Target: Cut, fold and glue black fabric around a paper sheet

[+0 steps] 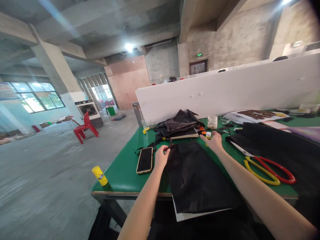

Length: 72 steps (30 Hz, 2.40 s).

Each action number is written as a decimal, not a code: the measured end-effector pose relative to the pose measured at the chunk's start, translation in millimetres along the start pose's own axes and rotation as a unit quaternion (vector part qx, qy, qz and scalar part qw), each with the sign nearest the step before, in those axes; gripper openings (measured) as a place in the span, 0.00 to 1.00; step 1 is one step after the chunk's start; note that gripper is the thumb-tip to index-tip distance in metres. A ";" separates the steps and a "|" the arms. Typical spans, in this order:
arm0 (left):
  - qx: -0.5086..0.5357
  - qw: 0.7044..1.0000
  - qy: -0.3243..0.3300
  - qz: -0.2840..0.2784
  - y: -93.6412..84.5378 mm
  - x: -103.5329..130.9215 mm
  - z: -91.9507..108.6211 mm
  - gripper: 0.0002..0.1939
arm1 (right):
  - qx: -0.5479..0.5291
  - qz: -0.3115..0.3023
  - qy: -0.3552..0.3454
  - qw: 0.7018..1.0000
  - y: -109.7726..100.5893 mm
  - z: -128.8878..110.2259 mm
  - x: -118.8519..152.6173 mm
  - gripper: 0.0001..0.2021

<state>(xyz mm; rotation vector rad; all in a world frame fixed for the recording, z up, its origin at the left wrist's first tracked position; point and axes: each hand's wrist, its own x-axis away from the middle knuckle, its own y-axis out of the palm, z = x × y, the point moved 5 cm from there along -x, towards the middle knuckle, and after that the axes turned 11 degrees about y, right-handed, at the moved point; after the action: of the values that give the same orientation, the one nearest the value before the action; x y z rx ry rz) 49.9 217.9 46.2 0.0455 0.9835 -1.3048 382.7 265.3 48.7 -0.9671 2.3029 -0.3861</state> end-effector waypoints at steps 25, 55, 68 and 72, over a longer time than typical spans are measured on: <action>0.172 0.979 -0.104 0.038 3.1 -0.9 -37.7 0.09 | 0.028 -0.453 -0.277 0.847 112.9 -160.4 92.1 0.13; 0.071 0.982 -0.166 0.053 -11.4 3.4 -35.4 0.11 | 0.131 -0.487 -0.226 0.833 156.2 -170.9 104.7 0.14; 0.038 0.980 -0.191 0.042 -18.1 6.2 -29.9 0.16 | 0.084 -0.503 -0.174 0.843 169.9 -164.3 109.4 0.14; 0.049 0.977 -0.207 0.035 -15.4 6.1 -35.2 0.15 | 0.048 -0.543 -0.174 0.820 166.4 -164.4 105.0 0.14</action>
<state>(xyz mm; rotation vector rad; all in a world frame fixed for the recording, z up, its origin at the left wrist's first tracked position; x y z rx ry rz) 16.7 227.1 28.2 -0.1113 0.5575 -1.2332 130.2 309.9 53.3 -2.0361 1.1858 -0.6817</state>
